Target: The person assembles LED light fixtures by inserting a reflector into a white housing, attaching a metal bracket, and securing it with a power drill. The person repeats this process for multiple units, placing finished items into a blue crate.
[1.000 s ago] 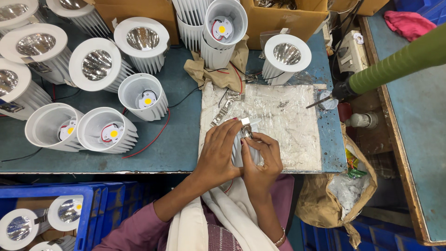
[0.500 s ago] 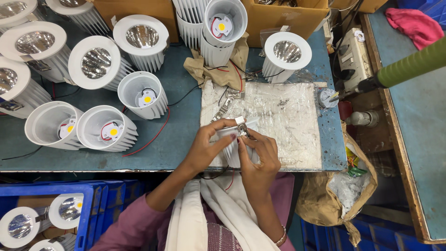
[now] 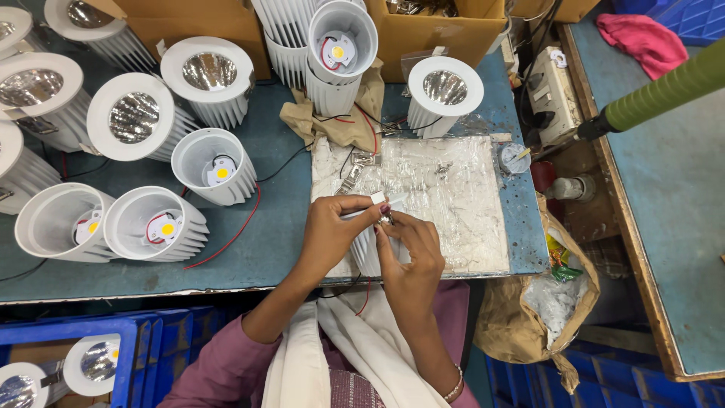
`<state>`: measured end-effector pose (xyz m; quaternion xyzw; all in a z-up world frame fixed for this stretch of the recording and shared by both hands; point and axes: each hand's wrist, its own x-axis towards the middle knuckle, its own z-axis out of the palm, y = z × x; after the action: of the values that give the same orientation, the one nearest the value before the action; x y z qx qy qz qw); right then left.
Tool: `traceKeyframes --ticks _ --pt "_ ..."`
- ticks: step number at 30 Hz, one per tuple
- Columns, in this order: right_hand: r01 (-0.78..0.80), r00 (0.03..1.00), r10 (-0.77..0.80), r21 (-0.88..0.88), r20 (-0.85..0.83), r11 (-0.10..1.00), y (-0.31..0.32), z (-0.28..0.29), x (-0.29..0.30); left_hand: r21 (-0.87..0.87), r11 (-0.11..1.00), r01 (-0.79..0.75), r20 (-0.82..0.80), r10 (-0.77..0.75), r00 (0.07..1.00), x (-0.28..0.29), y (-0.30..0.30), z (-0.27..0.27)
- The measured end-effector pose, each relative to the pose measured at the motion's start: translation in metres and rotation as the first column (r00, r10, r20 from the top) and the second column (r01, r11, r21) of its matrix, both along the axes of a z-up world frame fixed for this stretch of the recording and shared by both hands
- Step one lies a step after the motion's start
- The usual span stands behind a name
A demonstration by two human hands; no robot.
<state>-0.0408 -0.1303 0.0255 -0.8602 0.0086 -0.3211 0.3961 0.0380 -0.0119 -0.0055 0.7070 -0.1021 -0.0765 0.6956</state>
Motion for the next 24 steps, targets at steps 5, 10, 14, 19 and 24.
traceKeyframes --ticks 5,10,14,19,24 --pt "-0.035 0.999 0.035 -0.014 -0.006 0.999 -0.005 -0.003 -0.002 -0.043 0.999 -0.001 0.006 0.001 1.0 0.001 -0.002 -0.002" --pt "-0.014 0.998 0.023 0.158 -0.052 0.987 -0.036 -0.019 0.003 -0.026 0.999 -0.043 0.019 0.044 0.999 -0.001 -0.004 -0.004" --pt "0.141 0.99 -0.138 0.105 -0.037 0.984 -0.089 -0.045 0.043 -0.028 0.998 -0.049 0.02 0.049 0.999 -0.002 -0.004 -0.005" --pt "0.178 0.974 -0.175 0.004 -0.146 0.984 -0.124 -0.085 0.085 -0.027 0.999 -0.036 -0.016 0.036 0.999 -0.001 -0.004 -0.002" --pt "0.225 0.963 -0.25 -0.213 -0.1 0.951 -0.125 -0.099 0.096 -0.03 0.999 -0.044 -0.01 0.043 0.999 -0.002 -0.004 -0.001"
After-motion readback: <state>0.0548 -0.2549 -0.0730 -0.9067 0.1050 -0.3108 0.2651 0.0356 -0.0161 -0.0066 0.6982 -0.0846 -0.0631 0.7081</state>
